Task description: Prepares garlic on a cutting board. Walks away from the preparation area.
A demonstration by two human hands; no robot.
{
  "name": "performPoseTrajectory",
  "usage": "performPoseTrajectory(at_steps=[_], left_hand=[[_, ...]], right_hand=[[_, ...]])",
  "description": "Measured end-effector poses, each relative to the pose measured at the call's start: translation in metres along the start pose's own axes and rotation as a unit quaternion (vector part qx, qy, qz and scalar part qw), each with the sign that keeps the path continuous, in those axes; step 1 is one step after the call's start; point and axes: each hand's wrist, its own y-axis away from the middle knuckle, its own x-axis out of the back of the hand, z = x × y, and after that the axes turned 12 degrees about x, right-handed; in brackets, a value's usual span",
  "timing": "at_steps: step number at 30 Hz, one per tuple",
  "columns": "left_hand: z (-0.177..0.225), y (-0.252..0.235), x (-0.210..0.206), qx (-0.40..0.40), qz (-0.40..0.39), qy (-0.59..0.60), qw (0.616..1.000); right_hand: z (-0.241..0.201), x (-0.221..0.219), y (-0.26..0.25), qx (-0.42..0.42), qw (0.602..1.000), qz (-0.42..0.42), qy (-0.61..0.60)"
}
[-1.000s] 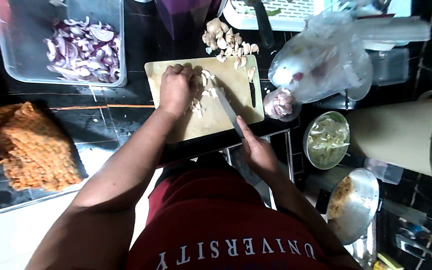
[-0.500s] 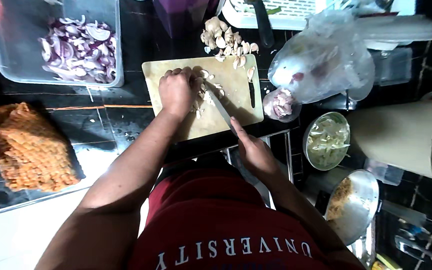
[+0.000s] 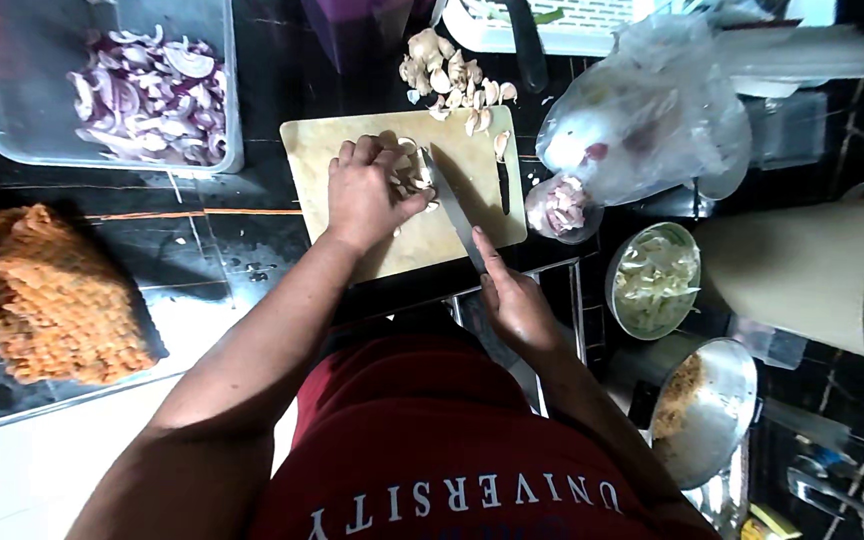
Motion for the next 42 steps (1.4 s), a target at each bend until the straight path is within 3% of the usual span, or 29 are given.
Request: performPoseTrajectory(at_steps=[8,13,20,24,28,32,38,42], left_hand=[[0.014,-0.001,-0.009,0.053,0.028,-0.040,0.997],[0.008,-0.001,-0.005,0.042,0.025,-0.025,0.998],[0.000,0.001,-0.008,0.000,0.022,-0.007,1.000],[-0.001,0.003,-0.007,-0.009,0.031,0.008,0.999],[-0.004,0.003,-0.011,-0.021,0.039,0.021,0.999],[-0.006,0.003,-0.011,-0.027,0.029,0.030,0.999],[-0.012,0.005,-0.003,-0.043,0.005,0.060,0.997],[-0.014,0.005,-0.008,-0.051,0.013,0.055,0.997]], right_hand=[[0.003,0.003,-0.003,-0.011,1.000,0.028,-0.001],[0.006,0.000,-0.002,-0.002,0.999,0.039,-0.004],[-0.002,-0.011,-0.004,-0.023,0.999,-0.028,0.030],[-0.010,-0.009,-0.002,-0.004,0.996,0.005,0.085],[-0.018,-0.013,-0.016,-0.033,0.991,-0.070,0.110],[-0.008,-0.038,-0.032,0.000,0.995,-0.028,0.101],[-0.020,-0.001,-0.027,0.000,0.995,-0.044,0.089],[-0.014,-0.034,-0.031,0.009,0.991,-0.033,0.126]])
